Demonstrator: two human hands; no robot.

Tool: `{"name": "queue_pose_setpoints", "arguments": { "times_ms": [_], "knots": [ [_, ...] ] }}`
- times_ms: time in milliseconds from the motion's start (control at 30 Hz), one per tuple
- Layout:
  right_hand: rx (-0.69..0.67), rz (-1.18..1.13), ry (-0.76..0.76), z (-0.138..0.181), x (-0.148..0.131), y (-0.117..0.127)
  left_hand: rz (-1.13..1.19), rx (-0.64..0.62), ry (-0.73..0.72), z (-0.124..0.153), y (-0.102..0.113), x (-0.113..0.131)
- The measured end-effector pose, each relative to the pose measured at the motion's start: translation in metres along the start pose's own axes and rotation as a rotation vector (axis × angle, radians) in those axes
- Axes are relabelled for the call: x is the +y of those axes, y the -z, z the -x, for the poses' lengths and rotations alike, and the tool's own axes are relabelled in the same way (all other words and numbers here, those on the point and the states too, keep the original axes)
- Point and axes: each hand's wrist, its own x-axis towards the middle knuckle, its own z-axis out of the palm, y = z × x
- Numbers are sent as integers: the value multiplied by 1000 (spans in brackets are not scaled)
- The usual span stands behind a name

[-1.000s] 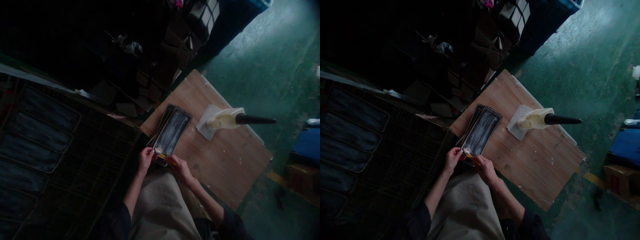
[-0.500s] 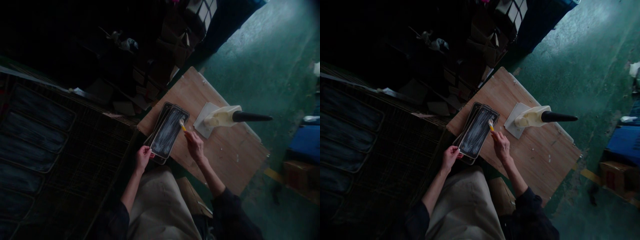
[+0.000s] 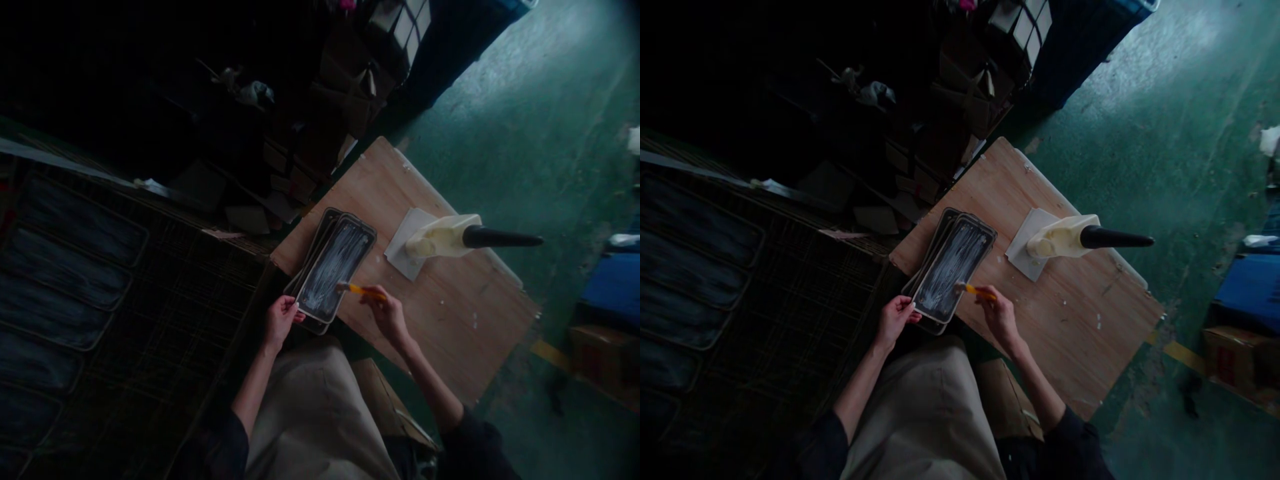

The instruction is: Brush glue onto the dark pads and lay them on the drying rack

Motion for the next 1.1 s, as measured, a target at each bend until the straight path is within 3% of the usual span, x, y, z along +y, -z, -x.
{"name": "queue_pose_setpoints", "arguments": {
  "times_ms": [100,167,267,333,400,533,633,767,900,1000,1100],
  "knots": [
    [188,-7,23,-11,-6,4,0,3,0,0,-1,0],
    [87,-50,52,-6,-13,-5,10,1,5,0,-2,0],
    [-190,-79,102,-3,-17,-26,22,-7,16,1,-3,2],
    [-242,-91,124,-16,-12,-34,16,-18,18,1,-3,3],
    [-139,-115,156,-42,-5,-32,8,-30,17,0,-2,5],
    [226,-71,243,-100,0,-4,11,-33,9,0,-3,5],
    [354,119,338,-114,-1,16,21,-9,-1,1,-5,3],
    [237,435,410,-77,3,10,20,29,-6,4,-7,3],
    [4,594,430,-7,5,-30,66,30,19,12,-13,8],
    [-172,501,394,37,-2,-53,121,20,39,18,-26,11],
    [-266,250,284,61,-14,-48,149,-15,63,20,-38,14]
  ]
}}
